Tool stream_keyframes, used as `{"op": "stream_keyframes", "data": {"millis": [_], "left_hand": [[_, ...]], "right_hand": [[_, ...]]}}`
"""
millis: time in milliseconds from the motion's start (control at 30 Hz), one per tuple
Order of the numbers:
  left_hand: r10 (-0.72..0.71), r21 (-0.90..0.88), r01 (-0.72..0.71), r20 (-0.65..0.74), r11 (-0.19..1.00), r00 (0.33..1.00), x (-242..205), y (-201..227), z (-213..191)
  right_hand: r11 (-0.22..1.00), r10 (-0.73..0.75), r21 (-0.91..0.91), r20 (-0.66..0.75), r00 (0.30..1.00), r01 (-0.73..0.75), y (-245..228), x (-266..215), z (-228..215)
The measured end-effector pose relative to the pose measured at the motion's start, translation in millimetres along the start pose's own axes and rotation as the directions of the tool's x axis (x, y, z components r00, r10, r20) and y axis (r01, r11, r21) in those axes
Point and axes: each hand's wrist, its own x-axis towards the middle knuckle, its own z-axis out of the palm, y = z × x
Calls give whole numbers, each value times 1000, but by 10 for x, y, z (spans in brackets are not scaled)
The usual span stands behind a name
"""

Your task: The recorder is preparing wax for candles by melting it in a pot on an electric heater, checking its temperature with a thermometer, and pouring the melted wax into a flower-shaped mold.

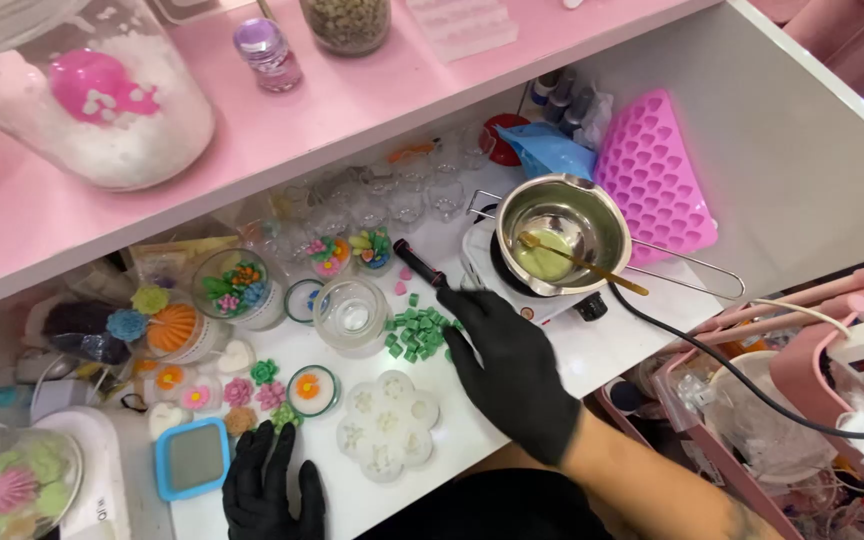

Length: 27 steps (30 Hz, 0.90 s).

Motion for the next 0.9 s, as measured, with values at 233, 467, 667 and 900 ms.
{"op": "stream_keyframes", "data": {"millis": [233,467,667,900], "left_hand": [[-44,36,44,-14,998,999,-23,36,-4],[-65,1,65,66,998,996,-3,29,-45],[-24,-35,25,21,999,999,22,40,-75],[40,78,-43,35,996,999,-116,-319,304]], "right_hand": [[948,73,-319,238,968,7,825,668,1184],[921,72,-388,150,986,-8,328,573,768],[966,216,-179,155,964,-187,-688,132,-432],[701,423,651,-50,905,-292,-441,72,-1849]]}}
